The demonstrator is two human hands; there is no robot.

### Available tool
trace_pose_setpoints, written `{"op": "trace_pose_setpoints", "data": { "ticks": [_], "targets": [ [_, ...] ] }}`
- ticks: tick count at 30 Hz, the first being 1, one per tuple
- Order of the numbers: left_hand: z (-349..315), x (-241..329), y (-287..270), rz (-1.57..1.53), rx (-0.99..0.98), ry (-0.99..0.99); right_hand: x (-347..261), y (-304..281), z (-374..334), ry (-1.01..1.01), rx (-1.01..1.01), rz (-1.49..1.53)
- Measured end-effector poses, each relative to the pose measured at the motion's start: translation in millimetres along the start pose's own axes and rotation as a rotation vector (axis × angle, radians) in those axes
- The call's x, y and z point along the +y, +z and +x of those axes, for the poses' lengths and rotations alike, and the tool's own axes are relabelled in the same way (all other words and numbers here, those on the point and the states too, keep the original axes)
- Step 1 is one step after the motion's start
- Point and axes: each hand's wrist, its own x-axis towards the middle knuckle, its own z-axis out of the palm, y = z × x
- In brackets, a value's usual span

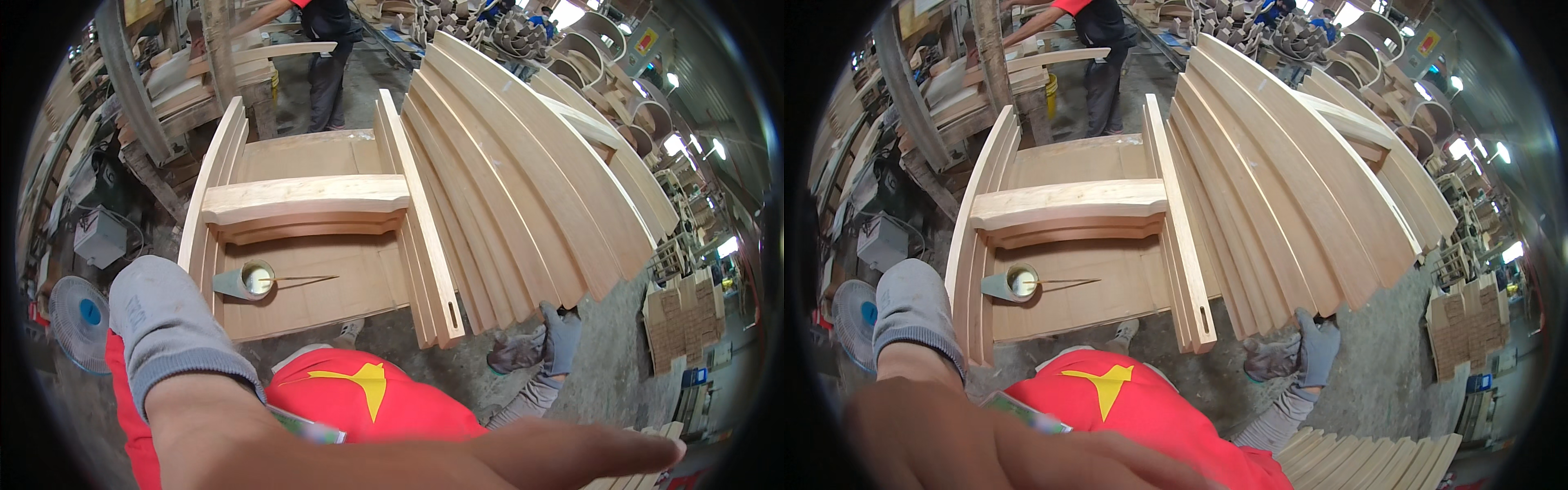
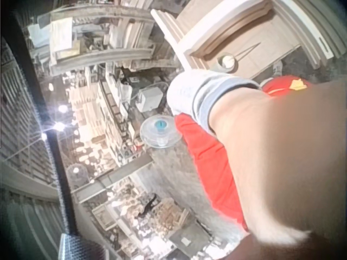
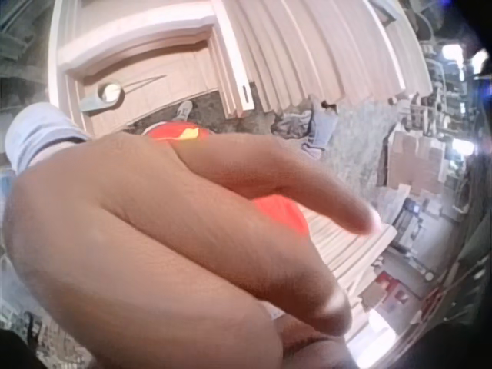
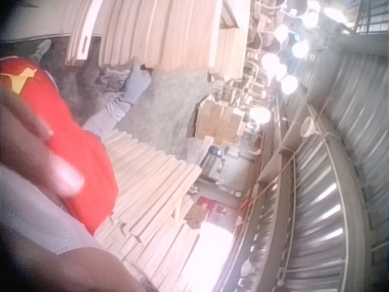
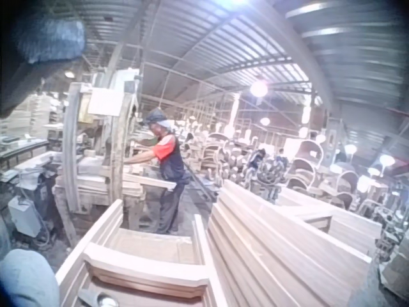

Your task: The person applies a light-colored finish to wooden chair parts using a brush and a small container. They dip the brush repeatedly and coat the edges and surfaces of the pieces, then place them on a workbench.

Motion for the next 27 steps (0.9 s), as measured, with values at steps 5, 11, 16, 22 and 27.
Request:
{"op": "trace_pose_setpoints", "data": {
  "ticks": [5,11,16,22,27],
  "targets": [
    [-3,2,-3,0.013,0.005,-0.005,-1,1,-1,-0.103,0.04,-0.054],
    [-12,10,-14,0.033,0.007,-0.012,-17,3,-6,-0.07,0.029,-0.063],
    [-12,9,-15,0.026,0.004,-0.014,-19,3,-5,-0.006,0.014,-0.128],
    [-13,10,-16,0.045,0.001,-0.002,-14,8,-5,-0.127,0.064,-0.093],
    [-12,14,-20,0.073,-0.016,-0.012,-18,1,-8,-0.034,0.037,-0.135]
  ]
}}
